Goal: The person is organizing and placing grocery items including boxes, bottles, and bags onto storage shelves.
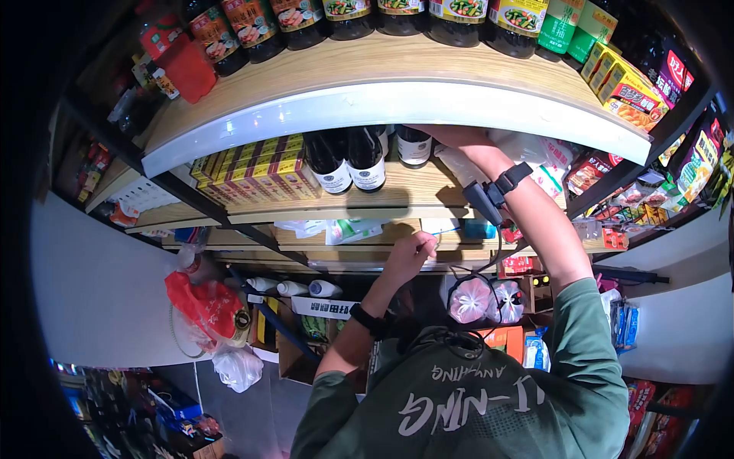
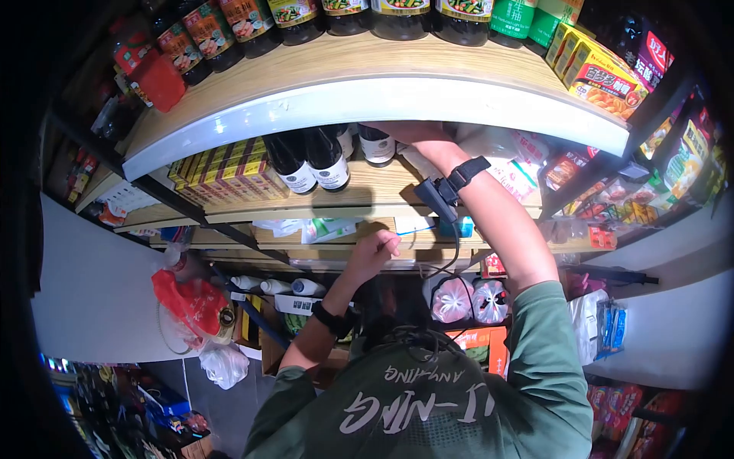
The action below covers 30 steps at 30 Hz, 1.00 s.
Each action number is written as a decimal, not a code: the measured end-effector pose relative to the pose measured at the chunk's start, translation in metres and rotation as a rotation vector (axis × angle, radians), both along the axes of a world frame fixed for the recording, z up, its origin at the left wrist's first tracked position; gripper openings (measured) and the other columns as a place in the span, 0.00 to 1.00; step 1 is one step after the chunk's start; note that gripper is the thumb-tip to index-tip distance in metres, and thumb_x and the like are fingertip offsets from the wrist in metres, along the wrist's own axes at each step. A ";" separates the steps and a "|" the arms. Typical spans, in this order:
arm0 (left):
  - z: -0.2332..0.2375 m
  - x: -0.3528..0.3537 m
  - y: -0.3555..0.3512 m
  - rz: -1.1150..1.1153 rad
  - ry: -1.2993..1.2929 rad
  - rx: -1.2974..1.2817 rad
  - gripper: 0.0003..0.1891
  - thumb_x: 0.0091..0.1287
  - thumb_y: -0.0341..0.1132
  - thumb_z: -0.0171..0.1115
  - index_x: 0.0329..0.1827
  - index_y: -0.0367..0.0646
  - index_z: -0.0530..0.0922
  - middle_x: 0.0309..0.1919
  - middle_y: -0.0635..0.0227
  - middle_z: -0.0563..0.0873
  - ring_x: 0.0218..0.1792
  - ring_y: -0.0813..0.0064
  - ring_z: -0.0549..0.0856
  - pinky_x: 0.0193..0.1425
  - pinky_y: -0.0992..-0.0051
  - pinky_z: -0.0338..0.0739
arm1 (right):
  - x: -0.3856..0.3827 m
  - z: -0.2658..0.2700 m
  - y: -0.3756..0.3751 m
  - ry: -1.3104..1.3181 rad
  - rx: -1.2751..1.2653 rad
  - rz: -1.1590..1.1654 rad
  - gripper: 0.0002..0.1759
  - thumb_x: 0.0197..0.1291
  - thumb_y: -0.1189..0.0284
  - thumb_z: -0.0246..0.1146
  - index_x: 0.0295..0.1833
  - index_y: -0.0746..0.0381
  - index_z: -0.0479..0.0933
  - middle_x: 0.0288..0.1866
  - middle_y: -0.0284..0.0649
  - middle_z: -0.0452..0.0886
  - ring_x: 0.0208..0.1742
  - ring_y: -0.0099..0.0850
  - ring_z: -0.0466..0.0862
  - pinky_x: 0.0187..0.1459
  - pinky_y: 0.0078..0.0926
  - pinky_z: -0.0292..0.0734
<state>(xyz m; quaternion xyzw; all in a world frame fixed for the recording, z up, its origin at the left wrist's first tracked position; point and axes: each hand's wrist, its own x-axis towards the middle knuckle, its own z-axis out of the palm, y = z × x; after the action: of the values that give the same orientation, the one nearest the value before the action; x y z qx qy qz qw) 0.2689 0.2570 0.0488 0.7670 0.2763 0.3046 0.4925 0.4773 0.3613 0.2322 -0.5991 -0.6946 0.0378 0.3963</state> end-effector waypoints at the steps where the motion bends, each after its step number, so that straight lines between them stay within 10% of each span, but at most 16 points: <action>1: 0.001 0.002 0.001 -0.004 -0.028 -0.011 0.08 0.73 0.34 0.57 0.46 0.39 0.80 0.26 0.70 0.85 0.27 0.84 0.80 0.34 0.79 0.75 | -0.001 0.000 -0.001 -0.027 0.007 -0.016 0.32 0.51 0.46 0.71 0.54 0.59 0.82 0.51 0.42 0.85 0.52 0.38 0.83 0.54 0.34 0.76; 11: 0.010 0.011 0.020 -0.013 -0.144 -0.029 0.05 0.72 0.29 0.56 0.43 0.36 0.79 0.29 0.64 0.86 0.29 0.78 0.84 0.34 0.77 0.76 | 0.003 -0.005 0.001 0.111 -0.140 0.110 0.33 0.51 0.46 0.71 0.55 0.59 0.81 0.51 0.43 0.84 0.52 0.40 0.82 0.55 0.33 0.76; 19: 0.067 0.025 0.034 0.382 -0.234 0.166 0.06 0.70 0.32 0.62 0.42 0.39 0.76 0.26 0.71 0.80 0.26 0.82 0.78 0.30 0.80 0.72 | -0.024 -0.024 -0.022 0.143 0.008 -0.058 0.39 0.46 0.47 0.75 0.56 0.64 0.78 0.51 0.49 0.83 0.53 0.43 0.82 0.55 0.35 0.76; 30: 0.077 0.039 0.061 0.550 -0.387 0.311 0.33 0.58 0.30 0.74 0.62 0.37 0.63 0.23 0.73 0.75 0.23 0.82 0.73 0.29 0.80 0.71 | -0.049 -0.027 -0.057 0.359 0.217 0.058 0.37 0.50 0.58 0.74 0.62 0.66 0.71 0.56 0.55 0.79 0.53 0.50 0.81 0.54 0.40 0.75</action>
<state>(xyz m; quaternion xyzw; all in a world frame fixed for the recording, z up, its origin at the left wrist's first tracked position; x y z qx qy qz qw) 0.3079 0.3180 0.1255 0.6581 0.3241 0.6034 0.3128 0.4283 0.3042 0.2057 -0.5164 -0.6299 0.0801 0.5746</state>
